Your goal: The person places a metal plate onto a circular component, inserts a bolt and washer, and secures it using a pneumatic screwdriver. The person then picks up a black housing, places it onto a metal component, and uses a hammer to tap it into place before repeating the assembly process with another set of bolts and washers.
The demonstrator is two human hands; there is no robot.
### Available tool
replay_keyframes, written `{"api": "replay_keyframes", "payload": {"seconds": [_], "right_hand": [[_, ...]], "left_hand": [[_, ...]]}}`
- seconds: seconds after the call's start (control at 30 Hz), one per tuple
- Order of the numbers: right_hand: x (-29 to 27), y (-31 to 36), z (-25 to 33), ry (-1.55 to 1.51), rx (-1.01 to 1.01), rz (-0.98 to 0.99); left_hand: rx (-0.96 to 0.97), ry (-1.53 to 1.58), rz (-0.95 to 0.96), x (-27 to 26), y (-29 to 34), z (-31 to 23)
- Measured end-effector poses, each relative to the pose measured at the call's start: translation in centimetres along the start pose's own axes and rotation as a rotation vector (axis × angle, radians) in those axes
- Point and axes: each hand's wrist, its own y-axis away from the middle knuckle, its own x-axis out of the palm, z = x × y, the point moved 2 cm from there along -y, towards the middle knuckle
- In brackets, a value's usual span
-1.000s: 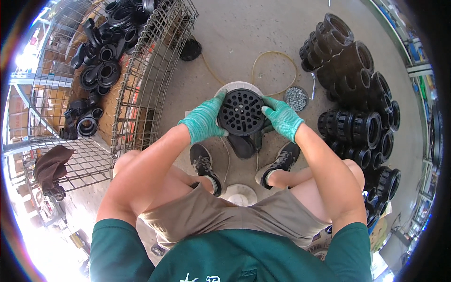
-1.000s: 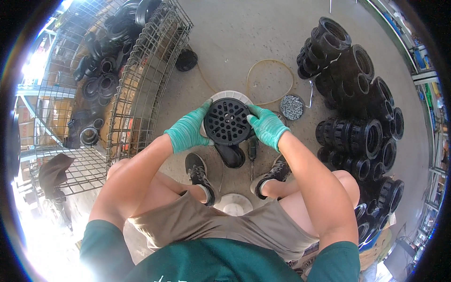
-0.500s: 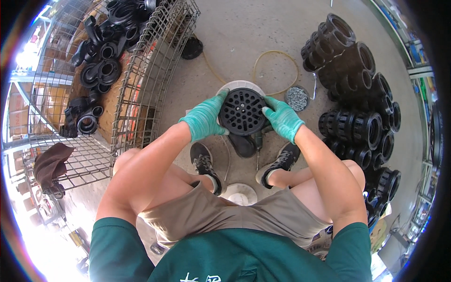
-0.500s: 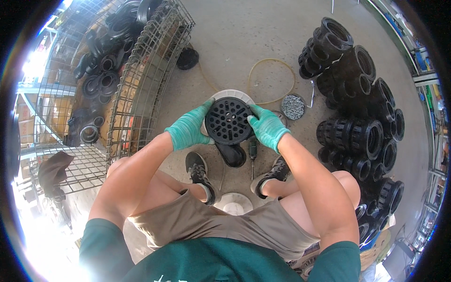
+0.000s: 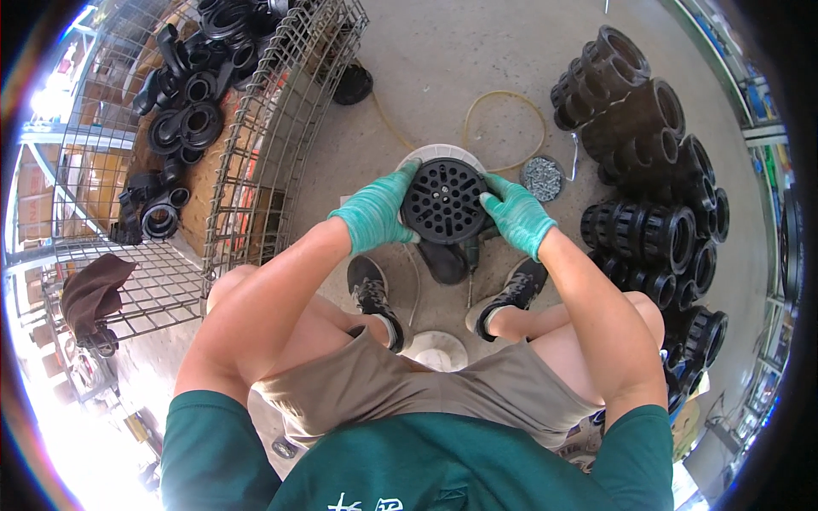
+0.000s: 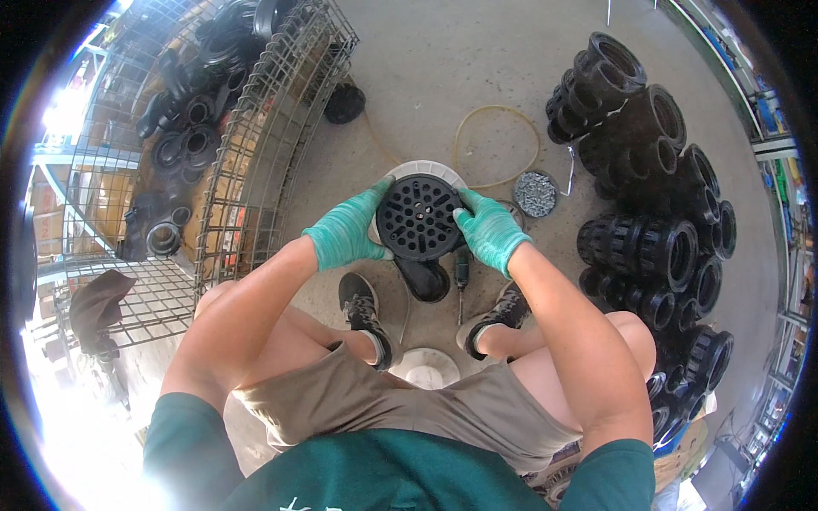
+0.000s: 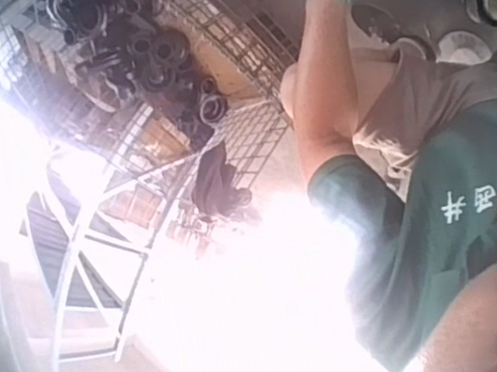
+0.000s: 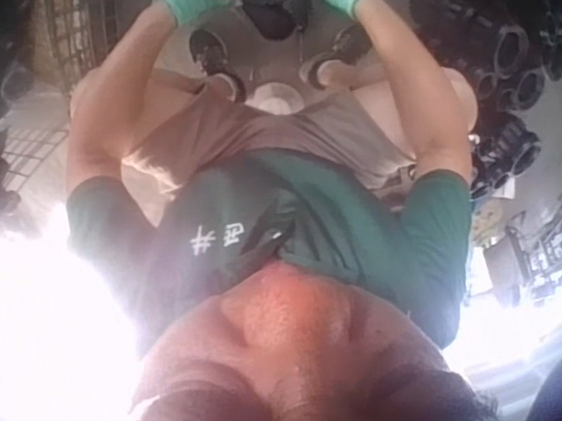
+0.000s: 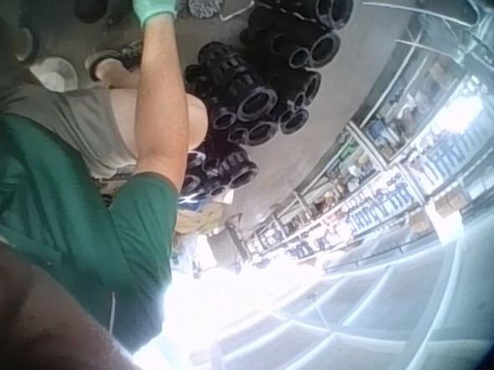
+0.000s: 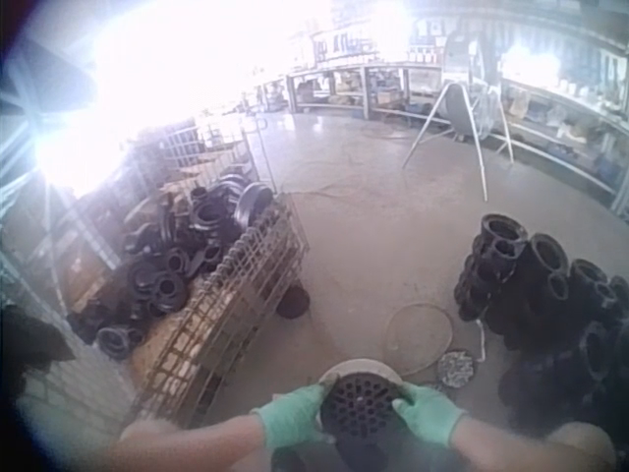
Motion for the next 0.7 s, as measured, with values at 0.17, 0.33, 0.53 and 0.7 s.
{"api": "replay_keyframes", "payload": {"seconds": [0.17,0.33,0.53,0.7], "right_hand": [[-0.3,0.5,0.7,0.005,0.028,-0.003],[-3.3,0.8,1.0,-0.125,0.029,-0.213],[-12.8,0.5,-2.0,-0.397,0.23,-0.419],[-11.4,-3.4,-15.5,0.151,0.282,-0.284]], "left_hand": [[-0.039,0.286,0.079,0.1,-0.2,-0.2],[0.097,0.046,-0.154,-2.3,0.9,-1.6],[0.227,0.021,-0.398,-5.6,0.6,-4.9],[0.276,-0.001,-0.373,-6.2,-0.4,-6.0]]}}
